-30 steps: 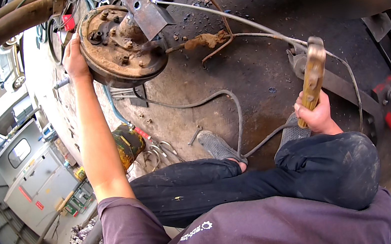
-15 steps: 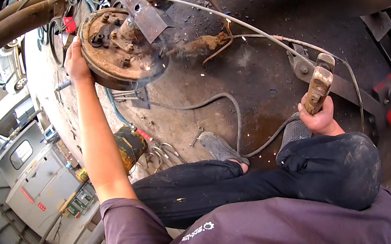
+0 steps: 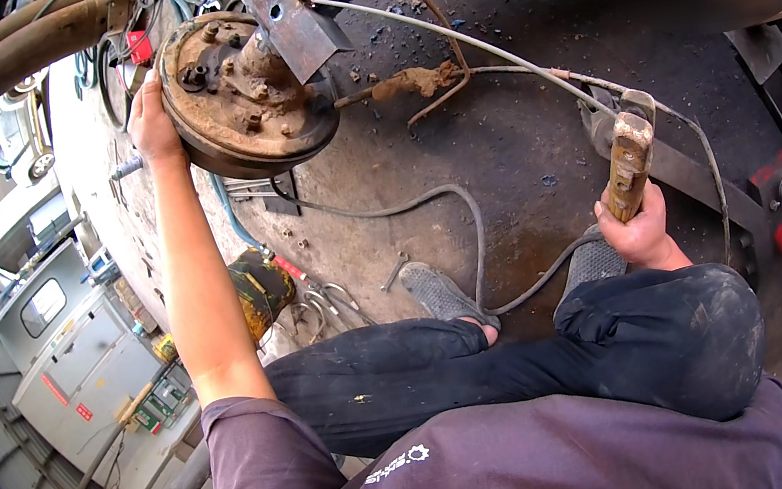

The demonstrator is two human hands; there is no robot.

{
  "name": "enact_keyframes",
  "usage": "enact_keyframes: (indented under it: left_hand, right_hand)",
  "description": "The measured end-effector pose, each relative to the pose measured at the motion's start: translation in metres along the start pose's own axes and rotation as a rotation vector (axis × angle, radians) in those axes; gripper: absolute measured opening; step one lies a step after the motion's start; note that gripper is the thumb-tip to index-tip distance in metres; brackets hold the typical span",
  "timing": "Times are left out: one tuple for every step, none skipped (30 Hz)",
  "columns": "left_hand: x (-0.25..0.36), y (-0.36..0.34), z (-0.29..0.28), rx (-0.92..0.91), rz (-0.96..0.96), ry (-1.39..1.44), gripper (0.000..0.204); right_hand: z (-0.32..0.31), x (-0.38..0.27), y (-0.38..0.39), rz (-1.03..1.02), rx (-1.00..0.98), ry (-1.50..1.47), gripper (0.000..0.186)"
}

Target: The person sits on the floor of a workshop and uses a handheld welding torch to weld a metal plate attached to a circular metal component. The person holds the component steady with one hand while operating the torch with the other, creating bright sparks and smoke.

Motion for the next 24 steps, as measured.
enact_keyframes:
  left_hand:
    - [0.0, 0.0, 0.001, 0.001, -0.002, -0.012, 0.036]
    - [0.001, 0.0, 0.002, 0.001, -0.004, -0.024, 0.036]
    - [0.001, 0.001, 0.004, 0.001, -0.007, -0.035, 0.036]
    - [0.001, 0.001, 0.006, -0.001, -0.014, -0.034, 0.036]
    - [0.002, 0.001, 0.004, 0.002, -0.019, -0.039, 0.036]
    - [0.003, 0.001, 0.001, 0.005, -0.023, -0.045, 0.036]
    - [0.004, 0.002, 0.0, 0.008, -0.022, -0.039, 0.036]
    - [0.004, 0.001, 0.001, 0.008, -0.023, -0.029, 0.036]
    - [0.004, 0.002, 0.001, 0.009, -0.024, -0.019, 0.036]
    - [0.004, 0.002, 0.001, 0.015, -0.026, -0.025, 0.036]
    - [0.003, 0.002, 0.001, 0.019, -0.027, -0.028, 0.036]
    - [0.002, 0.002, 0.001, 0.025, -0.027, -0.033, 0.036]
    - [0.002, 0.001, 0.002, 0.016, -0.027, -0.02, 0.036]
    - [0.001, 0.0, 0.0, 0.009, -0.025, -0.01, 0.036]
    - [0.001, -0.001, -0.001, 0.002, -0.023, 0.0, 0.036]
    - [0.0, -0.001, -0.004, 0.006, -0.022, -0.004, 0.036]
    - [0.0, -0.002, -0.002, 0.007, -0.022, -0.004, 0.036]
    - [-0.001, -0.002, 0.0, 0.007, -0.022, -0.003, 0.036]
    - [-0.001, -0.003, 0.003, 0.005, -0.019, 0.001, 0.036]
    - [-0.002, -0.004, 0.004, 0.004, -0.015, 0.001, 0.037]
    - [-0.003, -0.004, 0.005, 0.003, -0.012, 0.003, 0.037]
    - [-0.006, -0.005, 0.006, -0.002, -0.029, 0.017, 0.037]
    - [-0.007, -0.005, 0.006, -0.007, -0.041, 0.031, 0.037]
    - [-0.009, -0.006, 0.007, -0.012, -0.052, 0.046, 0.037]
  right_hand:
    - [0.0, 0.001, 0.0, 0.003, -0.001, 0.005, 0.029]
    - [-0.001, 0.0, 0.0, 0.006, -0.002, 0.011, 0.028]
    - [-0.001, 0.0, 0.0, 0.01, -0.005, 0.004, 0.028]
    - [-0.002, -0.001, 0.001, 0.014, -0.006, -0.004, 0.028]
    - [0.0, 0.0, 0.001, 0.015, -0.014, -0.018, 0.028]
    - [0.0, 0.001, 0.001, -0.001, -0.011, 0.0, 0.028]
    - [0.0, 0.003, 0.002, -0.018, -0.008, 0.017, 0.028]
    - [-0.001, 0.002, 0.003, -0.032, -0.002, 0.039, 0.028]
    - [0.0, 0.001, 0.003, -0.027, -0.001, 0.036, 0.028]
    - [0.0, 0.0, 0.003, -0.022, 0.0, 0.034, 0.028]
    - [0.0, -0.001, 0.002, -0.018, 0.004, 0.032, 0.028]
    - [-0.001, 0.0, 0.002, -0.015, 0.0, 0.037, 0.028]
    - [-0.002, 0.001, 0.003, -0.011, -0.005, 0.042, 0.029]
    - [0.0, -0.001, 0.002, -0.009, -0.01, 0.044, 0.029]
    - [0.001, -0.005, 0.001, -0.039, -0.012, 0.072, 0.026]
    - [0.002, -0.009, 0.001, -0.069, -0.015, 0.1, 0.024]
    - [0.002, -0.014, 0.0, -0.097, -0.014, 0.132, 0.021]
    - [0.002, -0.021, -0.001, -0.267, -0.043, 0.211, 0.024]
    - [0.003, -0.028, -0.005, -0.437, -0.073, 0.29, 0.027]
    - [0.003, -0.032, -0.004, -0.607, -0.105, 0.365, 0.03]
    - [0.003, -0.031, -0.005, -0.6, -0.121, 0.332, 0.04]
    - [0.004, -0.029, -0.003, -0.542, -0.06, 0.377, 0.028]
    - [-0.003, -0.012, 0.001, -0.269, -0.05, 0.222, 0.025]
    - [-0.008, 0.004, 0.008, 0.004, -0.037, 0.067, 0.023]
Point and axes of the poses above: each hand's wrist, its own y-axis away from the middle knuckle, its own z-axis out of the palm, x = y × z, the point moved 4 cm from there along -y, towards the middle knuckle, and after that the axes turned 5 degrees about -y, right-handed, at the moved point
